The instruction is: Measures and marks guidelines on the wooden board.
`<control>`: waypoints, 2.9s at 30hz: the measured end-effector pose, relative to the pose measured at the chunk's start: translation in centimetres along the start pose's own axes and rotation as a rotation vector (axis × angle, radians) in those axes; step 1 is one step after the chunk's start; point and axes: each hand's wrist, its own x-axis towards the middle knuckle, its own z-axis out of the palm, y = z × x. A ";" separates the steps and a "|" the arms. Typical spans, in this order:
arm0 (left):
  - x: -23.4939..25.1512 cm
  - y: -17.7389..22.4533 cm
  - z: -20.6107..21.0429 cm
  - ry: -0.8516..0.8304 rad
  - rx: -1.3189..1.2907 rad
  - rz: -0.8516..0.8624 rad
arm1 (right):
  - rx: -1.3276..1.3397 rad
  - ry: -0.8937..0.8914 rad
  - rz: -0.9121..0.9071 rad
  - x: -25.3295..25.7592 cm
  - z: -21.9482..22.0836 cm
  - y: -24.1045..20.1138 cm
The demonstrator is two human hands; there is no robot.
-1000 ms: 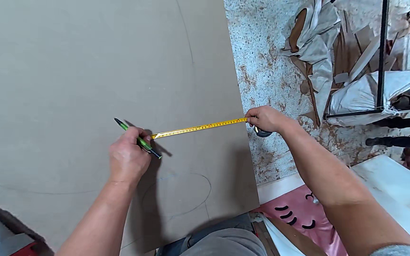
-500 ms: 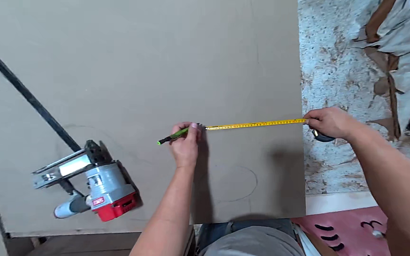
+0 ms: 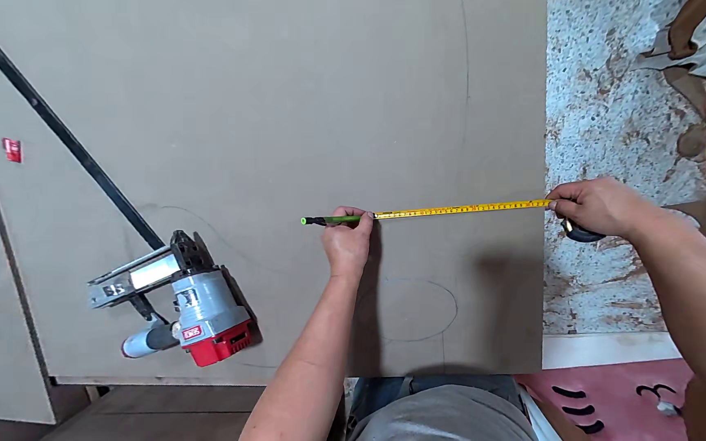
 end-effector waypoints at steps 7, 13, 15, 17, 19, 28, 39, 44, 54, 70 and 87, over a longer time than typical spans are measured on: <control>0.6 1.3 0.6 0.000 0.176 -0.024 | 0.000 -0.007 0.010 0.2 -0.1 -0.1; -0.5 0.7 0.3 -0.018 0.203 -0.027 | -0.017 -0.011 0.022 -0.8 0.4 -0.4; -1.5 0.1 0.0 -0.024 0.207 -0.035 | -0.013 -0.016 0.012 -1.7 1.2 -0.4; -2.8 -0.7 -0.2 -0.029 0.199 -0.034 | -0.006 -0.009 0.001 -2.8 2.3 -0.3; -4.1 -1.4 -0.6 -0.032 0.187 -0.037 | 0.003 0.004 -0.005 -3.9 3.4 -0.4; -8.1 -5.5 -3.1 -0.013 0.009 0.013 | 0.178 0.117 0.100 -11.9 7.0 -0.8; -9.4 -8.3 -5.7 -0.158 0.017 0.145 | 1.095 0.091 0.431 -28.2 30.1 -11.8; -9.2 -8.4 -6.2 -0.191 0.016 0.090 | 1.226 0.076 0.402 -26.3 34.0 -17.8; -4.2 -6.8 -6.2 -0.391 0.544 0.908 | 1.377 0.254 0.501 -22.4 37.7 -28.8; 0.0 -9.1 -6.4 -0.601 0.416 1.121 | 1.372 0.426 0.670 -20.0 38.2 -36.6; 5.0 -2.4 -4.9 -0.575 0.073 0.461 | 1.311 0.380 0.719 -19.7 38.5 -37.8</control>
